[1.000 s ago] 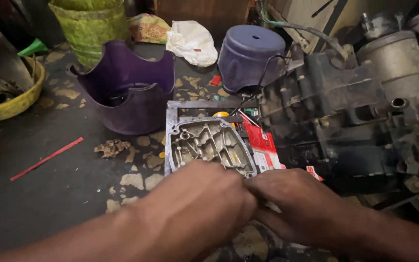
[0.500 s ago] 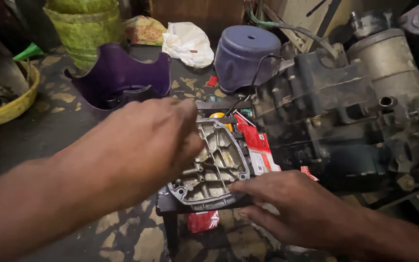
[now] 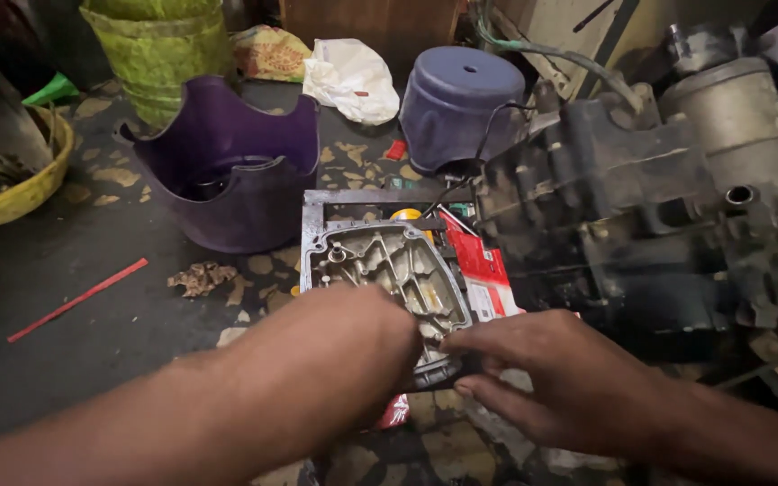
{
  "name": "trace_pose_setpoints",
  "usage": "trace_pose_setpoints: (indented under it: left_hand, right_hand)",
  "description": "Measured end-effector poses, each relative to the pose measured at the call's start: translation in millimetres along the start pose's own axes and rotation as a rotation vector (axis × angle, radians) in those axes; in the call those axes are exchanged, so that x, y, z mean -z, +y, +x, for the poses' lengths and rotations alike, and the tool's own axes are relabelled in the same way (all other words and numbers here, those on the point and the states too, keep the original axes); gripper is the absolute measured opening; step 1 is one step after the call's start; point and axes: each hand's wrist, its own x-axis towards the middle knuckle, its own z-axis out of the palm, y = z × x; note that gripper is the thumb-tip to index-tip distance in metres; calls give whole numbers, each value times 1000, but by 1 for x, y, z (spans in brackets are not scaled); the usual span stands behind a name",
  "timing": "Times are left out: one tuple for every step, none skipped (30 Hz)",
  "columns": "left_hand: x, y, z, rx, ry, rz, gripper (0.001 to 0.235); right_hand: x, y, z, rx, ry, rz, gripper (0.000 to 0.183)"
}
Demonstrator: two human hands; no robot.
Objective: The person holds an aluminum motorcycle engine crankcase cover on a work stand and wipes its surfaces with a cloth, turning the cover to reach different sides. At the end they lift the cover and continue wiping its inner ribs and edges.
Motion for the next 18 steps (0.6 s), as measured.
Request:
trace_pose_setpoints:
  left_hand:
    - [-2, 2, 1, -78, -11, 136, 11]
    - [-5, 5, 2, -155, -22, 271, 17]
    - [-12, 7, 5, -157, -20, 269, 17]
    - [-19, 9, 8, -258, 22, 291, 12]
    - [-26, 11, 10, -359, 63, 312, 14]
    - [-31, 10, 10, -358, 63, 309, 14]
    - [-36, 9, 10, -416, 140, 262, 15]
    - [-40, 9, 10, -474, 217, 216, 17]
    - [-42, 8, 11, -473, 217, 215, 17]
    - [-44, 7, 12, -481, 238, 233, 18]
    - [-46, 6, 14, -489, 259, 251, 18]
    - [-47, 4, 14, -490, 261, 252, 18]
    - [-48, 2, 14, -495, 307, 329, 20]
    - [-49, 0, 14, -499, 353, 407, 22]
    - [-43, -5, 11, -498, 355, 410, 22]
    - [-38, -10, 9, -432, 343, 426, 23]
    - [-33, -15, 7, -365, 331, 441, 26]
    - [-17, -20, 3, -364, 328, 444, 26]
  right_hand:
    - [0, -1, 1, 27, 7, 5, 38]
    - [1, -1, 2, 54, 13, 9, 38]
    - [1, -1, 2, 54, 11, 6, 38]
    - [0, -2, 3, 109, 32, 22, 37]
    - [0, -2, 4, 164, 53, 39, 37]
    - [-1, -2, 4, 165, 50, 39, 37]
    - [-1, -3, 4, 151, 47, 30, 38]
    - [-2, -4, 5, 139, 47, 20, 39]
    - [-1, -5, 5, 140, 46, 20, 39]
    - [0, -7, 5, 95, 24, 4, 37]
    - [1, -8, 5, 50, 2, -11, 34]
    - [0, -7, 4, 50, 2, -14, 34]
    - [0, -6, 2, 57, 11, -21, 38]
    - [-1, -4, 1, 66, 22, -28, 42]
    - [0, -4, -1, 68, 24, -30, 42]
    - [0, -2, -2, 93, 26, -28, 38]
    - [0, 0, -3, 117, 28, -26, 33]
    - [1, 1, -4, 119, 30, -23, 33]
